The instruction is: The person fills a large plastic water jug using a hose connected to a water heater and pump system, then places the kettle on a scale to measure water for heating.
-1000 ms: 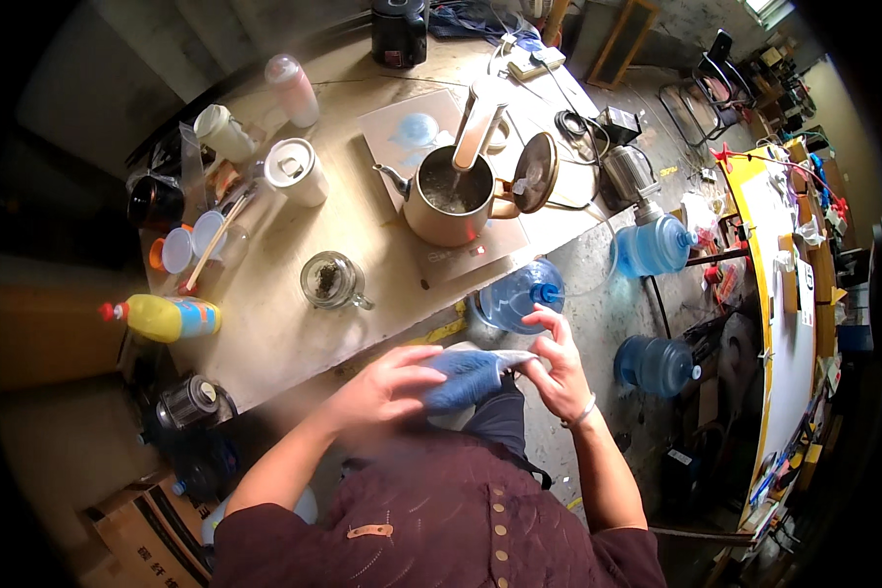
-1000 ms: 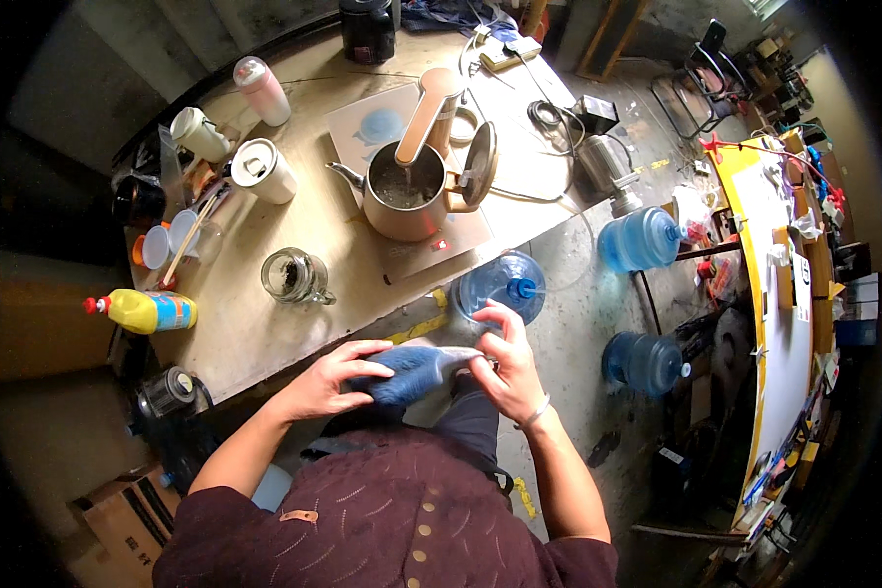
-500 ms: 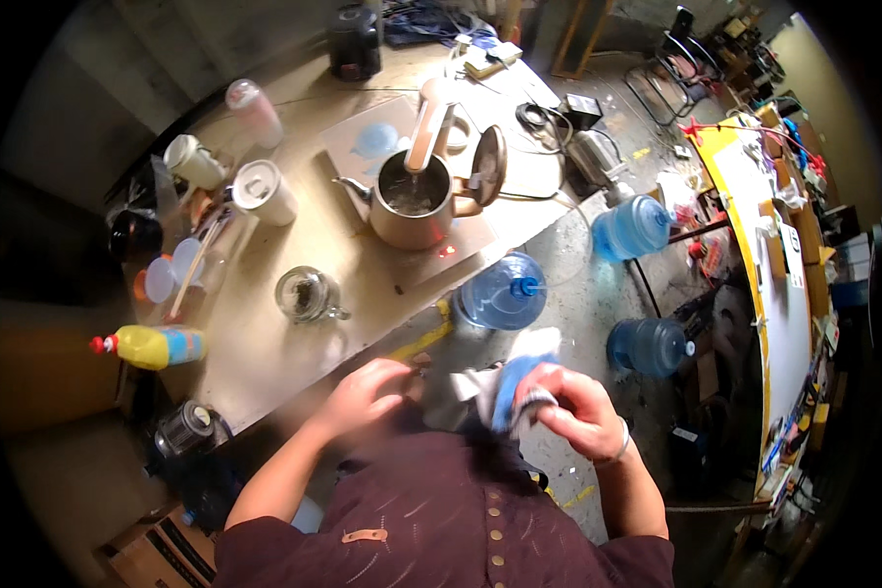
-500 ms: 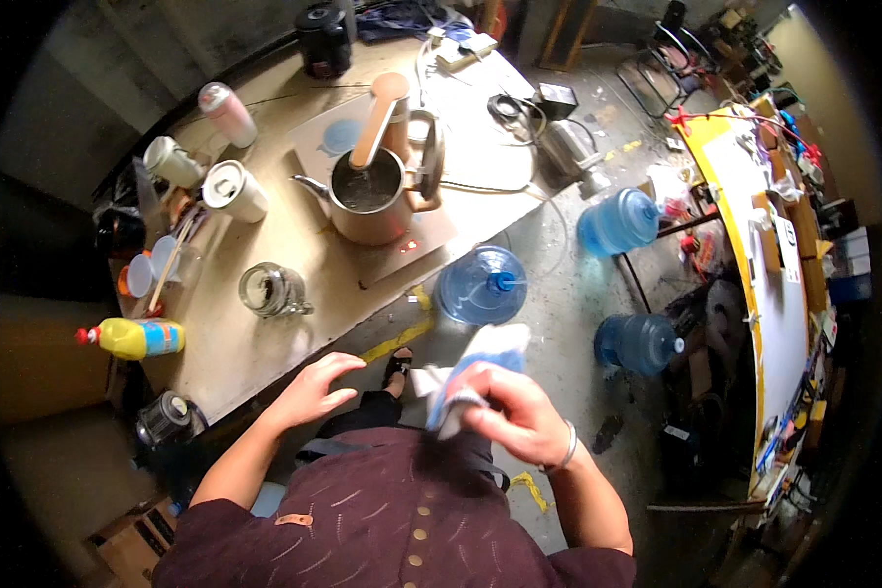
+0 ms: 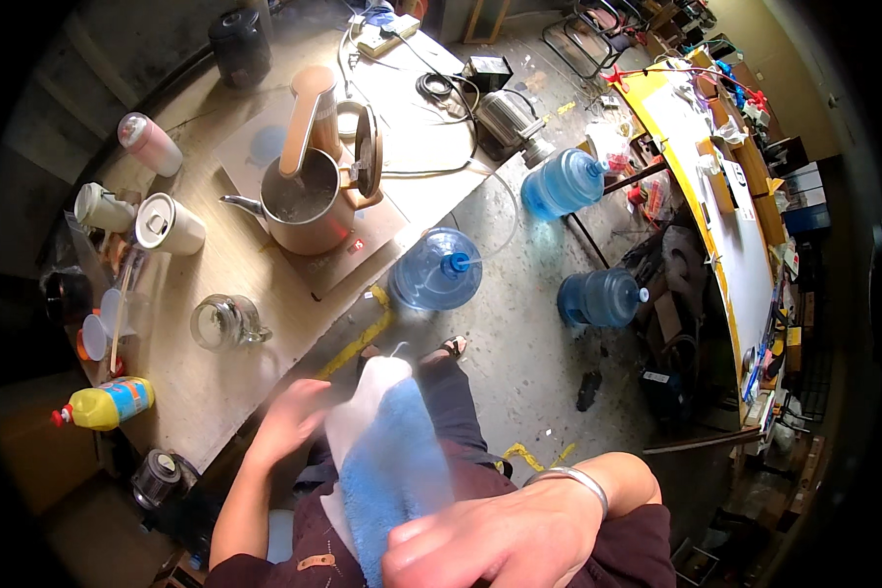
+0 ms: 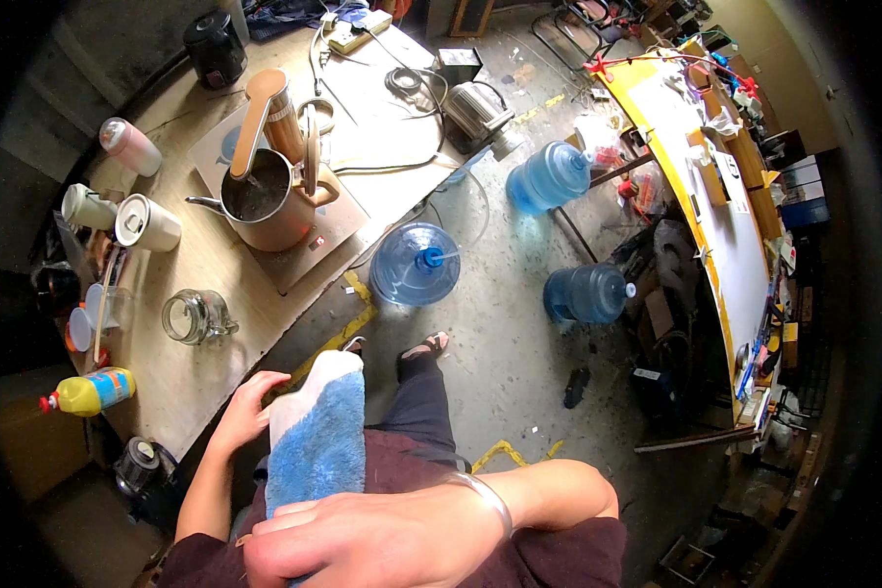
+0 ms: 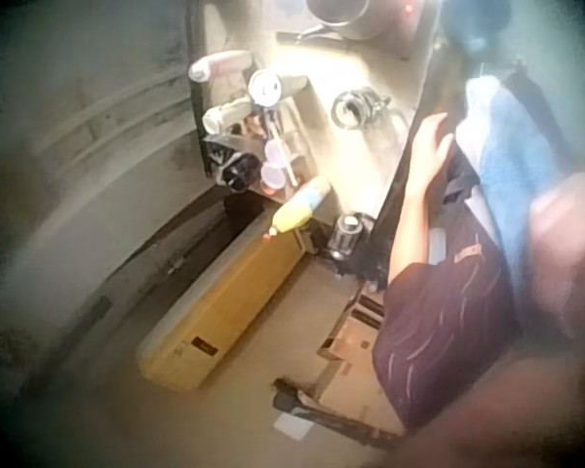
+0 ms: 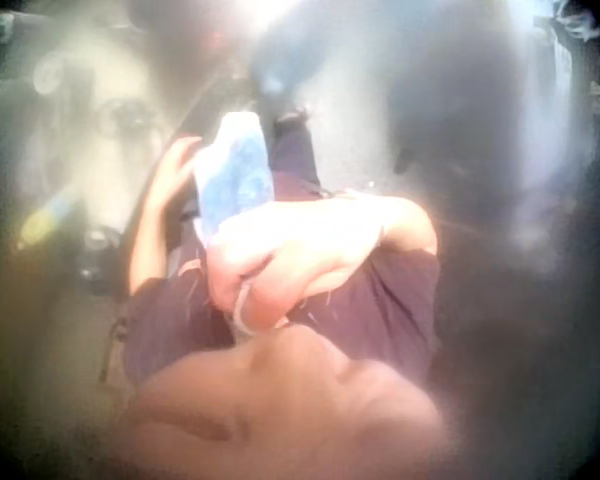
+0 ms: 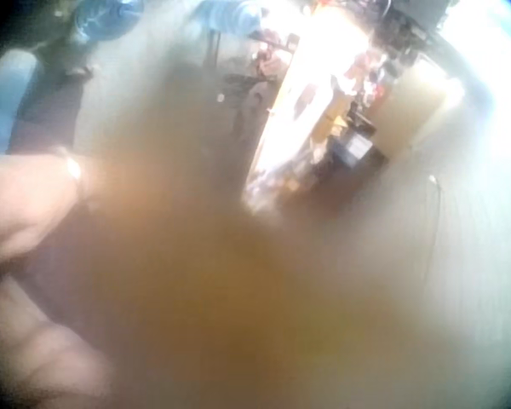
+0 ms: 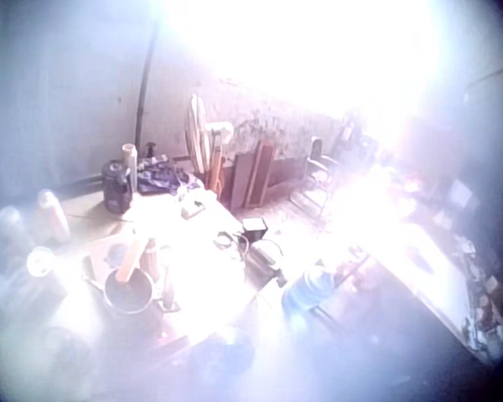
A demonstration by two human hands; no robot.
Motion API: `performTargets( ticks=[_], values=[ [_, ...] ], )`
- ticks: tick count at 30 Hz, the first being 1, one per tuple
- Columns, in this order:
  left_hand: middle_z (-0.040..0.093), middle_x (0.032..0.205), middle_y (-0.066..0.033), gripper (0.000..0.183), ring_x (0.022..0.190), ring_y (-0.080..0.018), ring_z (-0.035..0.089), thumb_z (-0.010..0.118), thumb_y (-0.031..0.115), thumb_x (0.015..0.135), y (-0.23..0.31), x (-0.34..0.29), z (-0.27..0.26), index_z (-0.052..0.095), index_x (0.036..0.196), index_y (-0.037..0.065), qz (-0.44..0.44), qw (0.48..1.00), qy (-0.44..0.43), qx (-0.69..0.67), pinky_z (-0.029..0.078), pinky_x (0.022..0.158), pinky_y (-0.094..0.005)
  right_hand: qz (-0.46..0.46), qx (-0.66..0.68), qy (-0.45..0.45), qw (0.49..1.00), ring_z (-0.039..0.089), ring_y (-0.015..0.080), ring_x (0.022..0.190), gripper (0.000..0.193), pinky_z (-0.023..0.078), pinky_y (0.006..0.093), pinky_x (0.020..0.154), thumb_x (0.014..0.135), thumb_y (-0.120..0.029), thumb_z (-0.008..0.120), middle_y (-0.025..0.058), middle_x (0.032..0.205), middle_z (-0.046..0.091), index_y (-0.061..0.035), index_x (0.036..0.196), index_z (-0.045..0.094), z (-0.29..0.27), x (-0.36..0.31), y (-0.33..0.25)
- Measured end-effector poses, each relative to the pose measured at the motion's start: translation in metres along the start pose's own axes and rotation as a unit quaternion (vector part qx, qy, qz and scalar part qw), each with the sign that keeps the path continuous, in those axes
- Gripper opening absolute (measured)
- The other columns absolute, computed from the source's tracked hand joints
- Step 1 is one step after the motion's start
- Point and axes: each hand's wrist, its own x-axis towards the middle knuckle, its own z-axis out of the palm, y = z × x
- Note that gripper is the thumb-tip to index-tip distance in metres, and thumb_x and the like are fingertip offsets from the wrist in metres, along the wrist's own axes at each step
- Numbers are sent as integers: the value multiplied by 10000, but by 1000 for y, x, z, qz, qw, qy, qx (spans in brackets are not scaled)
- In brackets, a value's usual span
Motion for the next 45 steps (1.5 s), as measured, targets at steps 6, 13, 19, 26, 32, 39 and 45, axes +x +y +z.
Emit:
performTargets(
  ticks=[6,13,19,26,32,39,45],
  values=[
    [589,1138,-163,363,1073,-326,574,666,74,784,12,17,7,583,1131,4,15,1000,-21,-1,460,928,-368,-10,68,133,989,543,350,773,344,438,453,802,959,-170,350,271,837,555,77,797,528,19,6,-9],
    [515,1267,-167,392,1113,-356,547,695,81,768,29,65,11,567,1136,33,122,989,-13,79,457,948,-399,-26,104,249,962,543,357,712,548,426,456,803,973,-192,252,307,749,580,103,619,550,38,7,-19],
    [429,1362,-201,422,1117,-386,543,703,87,767,51,104,23,545,1156,51,121,982,-42,139,478,919,-425,-52,-11,242,969,535,353,682,545,431,429,746,963,-220,288,298,694,580,78,592,554,32,-12,-21],
    [327,1436,-246,426,1082,-391,570,696,101,776,43,122,29,528,1164,45,92,976,-25,197,506,866,-447,50,-45,-159,985,567,364,875,279,450,433,809,975,-211,449,217,1012,578,22,891,576,-55,-23,-27],
    [308,1388,-380,338,821,-381,643,684,104,764,53,155,34,497,1018,-15,26,961,-14,276,535,728,-450,144,-121,150,971,538,244,813,162,433,392,770,937,-175,556,166,929,596,-15,919,539,-111,-114,16],
    [315,1335,-449,217,685,-370,649,593,55,749,56,189,49,473,907,-32,50,959,47,276,541,629,-443,131,-105,343,924,537,202,852,181,434,325,782,921,-207,579,128,928,574,-36,906,520,-131,-163,43],
    [335,1315,-456,195,657,-365,652,565,44,747,55,209,60,483,905,-35,48,954,81,284,541,619,-448,120,-106,405,900,545,193,864,127,434,312,792,908,-162,562,102,922,568,-48,903,505,-138,-178,40]
  ],
)
